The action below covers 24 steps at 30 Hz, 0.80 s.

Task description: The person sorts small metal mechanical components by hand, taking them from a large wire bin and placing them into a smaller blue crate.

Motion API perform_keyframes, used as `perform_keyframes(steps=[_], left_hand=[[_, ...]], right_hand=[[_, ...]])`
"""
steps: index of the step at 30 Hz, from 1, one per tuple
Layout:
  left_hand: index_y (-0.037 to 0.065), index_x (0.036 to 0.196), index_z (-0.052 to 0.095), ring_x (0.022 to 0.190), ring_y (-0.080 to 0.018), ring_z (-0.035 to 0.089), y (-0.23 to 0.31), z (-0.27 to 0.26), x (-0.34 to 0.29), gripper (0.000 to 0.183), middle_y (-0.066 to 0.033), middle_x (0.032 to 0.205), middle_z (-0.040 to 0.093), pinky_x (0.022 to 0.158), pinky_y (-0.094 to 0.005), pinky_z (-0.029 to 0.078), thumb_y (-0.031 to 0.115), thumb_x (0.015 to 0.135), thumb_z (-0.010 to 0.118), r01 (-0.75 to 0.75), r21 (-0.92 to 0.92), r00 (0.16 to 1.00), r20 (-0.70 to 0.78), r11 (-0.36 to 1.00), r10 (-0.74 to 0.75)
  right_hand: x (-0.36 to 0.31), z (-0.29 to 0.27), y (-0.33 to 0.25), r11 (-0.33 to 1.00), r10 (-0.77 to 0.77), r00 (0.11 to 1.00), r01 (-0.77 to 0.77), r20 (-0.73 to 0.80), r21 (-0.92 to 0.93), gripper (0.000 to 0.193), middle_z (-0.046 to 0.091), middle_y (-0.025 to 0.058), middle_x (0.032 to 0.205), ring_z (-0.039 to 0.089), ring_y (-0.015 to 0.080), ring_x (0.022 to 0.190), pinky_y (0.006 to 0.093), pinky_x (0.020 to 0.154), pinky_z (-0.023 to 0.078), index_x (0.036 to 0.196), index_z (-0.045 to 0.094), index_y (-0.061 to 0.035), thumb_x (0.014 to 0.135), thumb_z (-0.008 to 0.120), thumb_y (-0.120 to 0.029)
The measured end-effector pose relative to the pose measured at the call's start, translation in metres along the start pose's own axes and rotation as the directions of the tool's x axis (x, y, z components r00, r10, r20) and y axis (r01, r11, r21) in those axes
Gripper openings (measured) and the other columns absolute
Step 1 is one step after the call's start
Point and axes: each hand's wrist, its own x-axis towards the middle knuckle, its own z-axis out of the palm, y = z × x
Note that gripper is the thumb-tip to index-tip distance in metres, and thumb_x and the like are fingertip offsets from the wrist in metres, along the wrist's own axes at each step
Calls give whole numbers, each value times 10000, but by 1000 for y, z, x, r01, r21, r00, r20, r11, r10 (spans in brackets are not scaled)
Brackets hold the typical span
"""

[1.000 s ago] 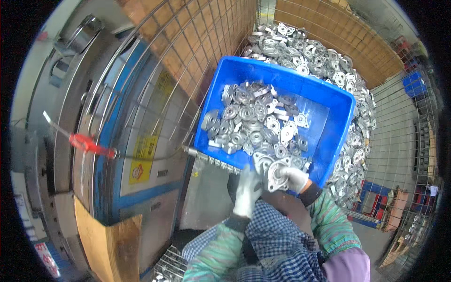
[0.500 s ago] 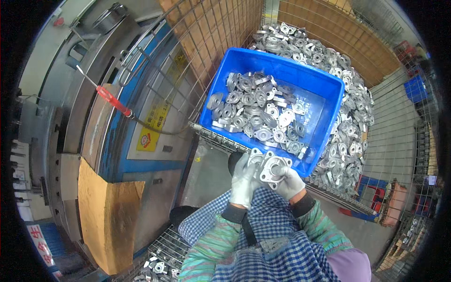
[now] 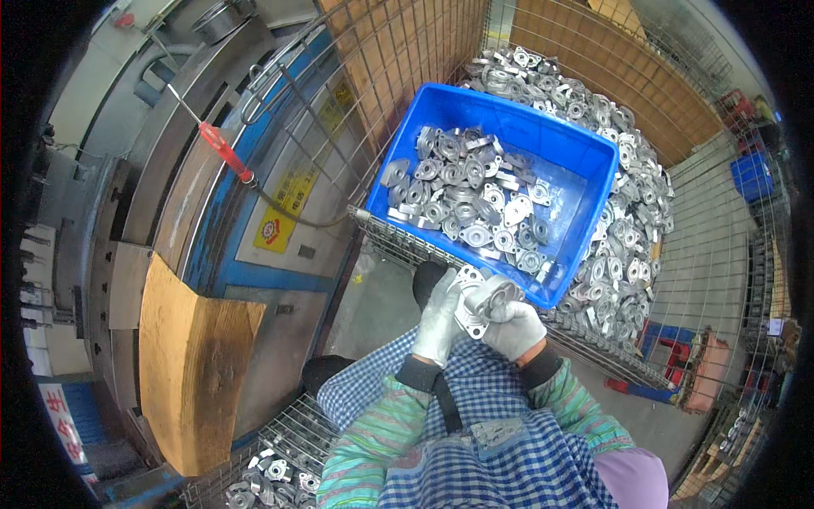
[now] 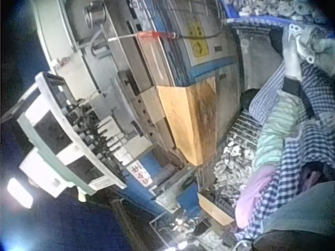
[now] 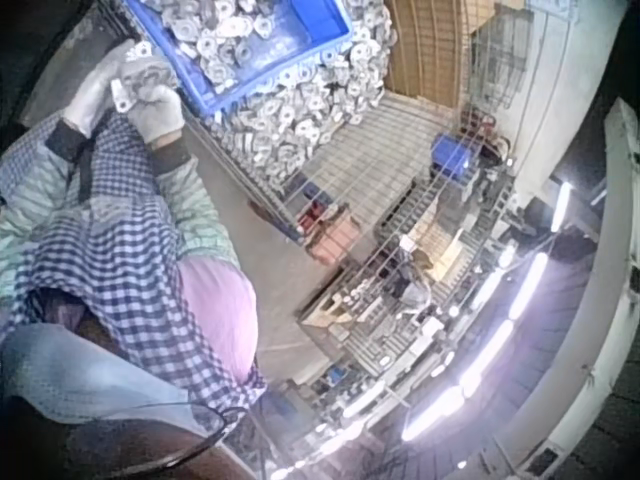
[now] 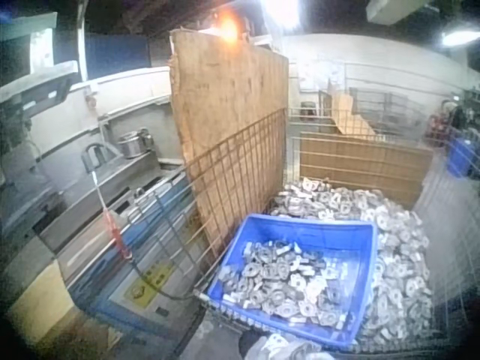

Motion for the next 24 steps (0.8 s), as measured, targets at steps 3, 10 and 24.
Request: perform_keyframes(steps=[3,10,24], left_hand=[[-20,1342,345,1167,-210,453,-9,-9,3,565,-143,1286,453,964,-310,384,308,917,523,4,-100,1000,0,995,-4],[-27,1324,373,1133,-210,485,-3,3,-6,538,-149,1272,473,950,-295,394,227,889,561,-103,157,995,9,982,103],[-64,1310,377,996,-174,548,-3,-6,-2,530,-137,1161,540,849,-270,453,45,830,573,-165,184,964,-180,969,198]], right_hand=[[-1,1,-3,998,58,998,-58,15,-14,527,547,172,1150,514,289,1093,432,991,382,1182,462,51,656,466,33],[-6,-12,-10,998,22,998,-18,57,-59,433,579,175,1022,553,302,999,442,957,402,1108,492,49,677,466,29],[-22,-7,-33,962,-108,971,47,-214,-269,407,615,184,990,614,289,907,400,798,513,1114,517,43,711,503,-10]])
